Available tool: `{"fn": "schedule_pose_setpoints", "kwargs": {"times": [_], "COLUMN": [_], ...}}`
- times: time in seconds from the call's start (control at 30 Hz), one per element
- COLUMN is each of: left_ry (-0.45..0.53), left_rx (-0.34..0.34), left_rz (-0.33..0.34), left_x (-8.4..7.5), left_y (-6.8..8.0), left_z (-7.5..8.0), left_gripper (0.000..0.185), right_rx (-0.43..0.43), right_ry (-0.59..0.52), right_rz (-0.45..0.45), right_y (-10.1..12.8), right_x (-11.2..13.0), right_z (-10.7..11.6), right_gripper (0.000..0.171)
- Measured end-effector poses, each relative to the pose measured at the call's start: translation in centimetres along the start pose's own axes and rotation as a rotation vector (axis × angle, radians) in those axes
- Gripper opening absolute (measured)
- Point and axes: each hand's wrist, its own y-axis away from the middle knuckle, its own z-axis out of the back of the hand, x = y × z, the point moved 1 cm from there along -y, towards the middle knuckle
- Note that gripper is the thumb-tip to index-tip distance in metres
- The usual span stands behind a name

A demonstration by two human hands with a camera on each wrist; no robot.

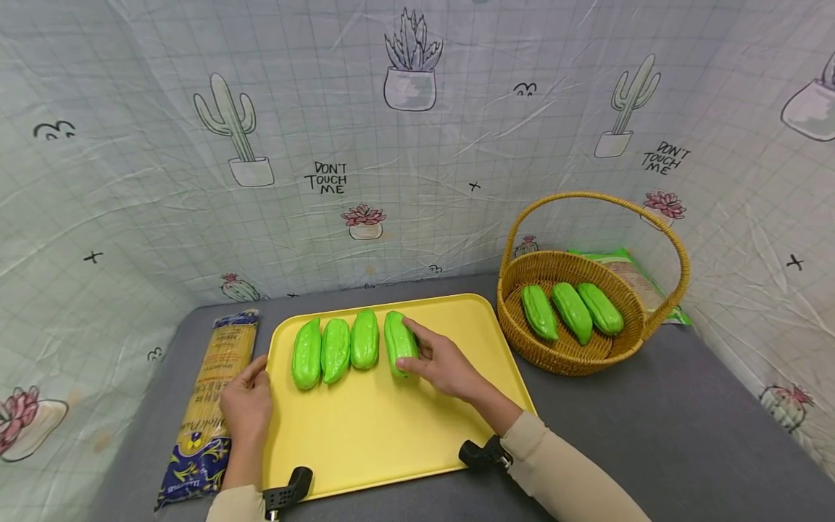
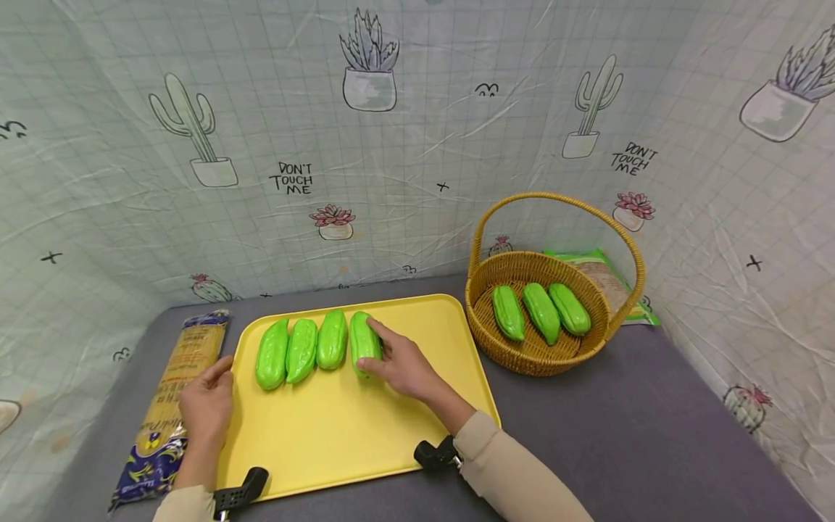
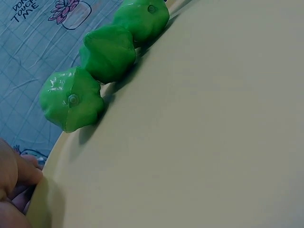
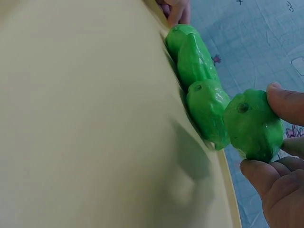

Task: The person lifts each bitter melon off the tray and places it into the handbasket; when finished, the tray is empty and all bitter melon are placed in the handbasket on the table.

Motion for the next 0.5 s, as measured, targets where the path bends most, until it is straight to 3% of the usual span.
{"fn": "schedule_pose_setpoints", "kwargs": {"times": [0.5], "left_ry": [0.007], "left_rx": [-0.01], "left_rz": [0.007], "left_x": [-0.1], "left_y": [0.0], "left_z": [-0.1], "left_gripper": [0.037], "right_rx": [-0.006], "right_ry": [0.027], "right_rz": [0.03], "right_y": [0.6], "right_x": [0.1], "right_z": [1.2], "right_gripper": [0.078]}}
